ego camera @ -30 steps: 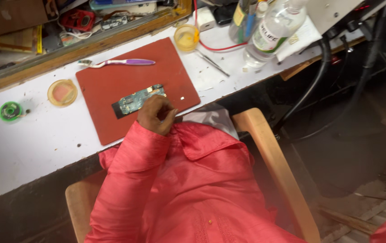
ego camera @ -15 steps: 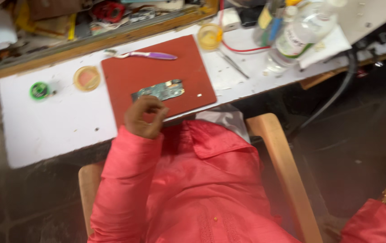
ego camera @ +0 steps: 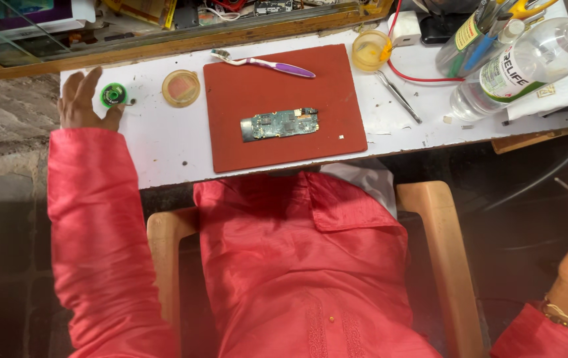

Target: The person uses a soldering iron and solder wire to rework a small green circuit board on a red mat. They repeatedly apply solder to specific points, reposition the board, and feed solder from a spool while maintaining steady hand control.

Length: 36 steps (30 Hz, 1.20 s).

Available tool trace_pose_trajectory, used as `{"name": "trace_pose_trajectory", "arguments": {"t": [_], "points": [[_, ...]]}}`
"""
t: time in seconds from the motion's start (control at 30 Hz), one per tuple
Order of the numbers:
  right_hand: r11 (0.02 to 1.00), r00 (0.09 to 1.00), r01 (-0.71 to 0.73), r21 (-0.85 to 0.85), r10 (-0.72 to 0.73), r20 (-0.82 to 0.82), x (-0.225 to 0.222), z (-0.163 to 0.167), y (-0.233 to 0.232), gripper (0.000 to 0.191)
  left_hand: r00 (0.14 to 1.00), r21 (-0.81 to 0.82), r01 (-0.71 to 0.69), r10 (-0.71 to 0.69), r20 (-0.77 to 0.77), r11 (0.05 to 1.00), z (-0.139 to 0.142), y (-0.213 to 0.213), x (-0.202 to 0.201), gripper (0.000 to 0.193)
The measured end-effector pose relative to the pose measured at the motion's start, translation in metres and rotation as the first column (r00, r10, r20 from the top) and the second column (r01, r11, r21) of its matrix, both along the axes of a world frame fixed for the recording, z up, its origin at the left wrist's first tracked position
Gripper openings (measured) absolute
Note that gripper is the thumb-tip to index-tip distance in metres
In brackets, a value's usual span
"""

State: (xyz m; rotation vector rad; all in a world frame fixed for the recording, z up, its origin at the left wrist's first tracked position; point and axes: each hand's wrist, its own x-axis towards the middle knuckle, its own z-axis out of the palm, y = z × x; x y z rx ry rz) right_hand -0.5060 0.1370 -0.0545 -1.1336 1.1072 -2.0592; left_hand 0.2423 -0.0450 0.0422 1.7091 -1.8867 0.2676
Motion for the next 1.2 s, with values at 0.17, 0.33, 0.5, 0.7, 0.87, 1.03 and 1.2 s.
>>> {"name": "trace_pose_trajectory", "arguments": {"t": [0.17, 0.33, 0.5, 0.7, 0.87, 1.03, 1.2], "points": [[0.998, 0.993, -0.055, -0.007, 0.055, 0.106, 0.012, 0.002, 0.004, 0.03, 0.993, 0.213, 0.006, 0.02, -0.121, 0.977, 0.002, -0.004, -0.005, 0.054], [0.99, 0.974, -0.141, 0.003, 0.138, 0.177, 0.029, 0.003, 0.002, 0.012, 0.93, 0.146, 0.061, -0.003, -0.369, 0.987, 0.001, 0.015, -0.014, 0.05], [0.981, 0.972, -0.192, 0.001, 0.191, 0.134, 0.067, 0.009, -0.011, 0.01, 0.54, -0.019, 0.274, -0.17, -0.824, 0.962, -0.007, 0.038, -0.047, 0.049], [0.941, 0.936, -0.338, -0.031, 0.339, 0.089, 0.134, 0.029, -0.041, 0.009, 0.305, -0.03, 0.658, -0.303, -0.903, 0.752, -0.052, 0.045, -0.175, 0.042], [0.929, 0.928, -0.367, 0.041, 0.362, 0.092, 0.183, 0.035, -0.07, 0.011, 0.396, -0.027, 0.617, -0.339, -0.853, 0.787, -0.061, 0.028, -0.27, 0.038], [0.901, 0.908, -0.418, 0.118, 0.41, 0.081, 0.208, 0.03, -0.096, 0.01, 0.564, 0.183, 0.471, -0.135, -0.815, 0.863, -0.058, 0.026, -0.293, 0.027], [0.89, 0.902, -0.431, 0.149, 0.426, 0.062, 0.216, 0.021, -0.105, 0.009, 0.618, 0.21, 0.45, -0.134, -0.774, 0.868, -0.062, 0.025, -0.291, 0.027]]}}
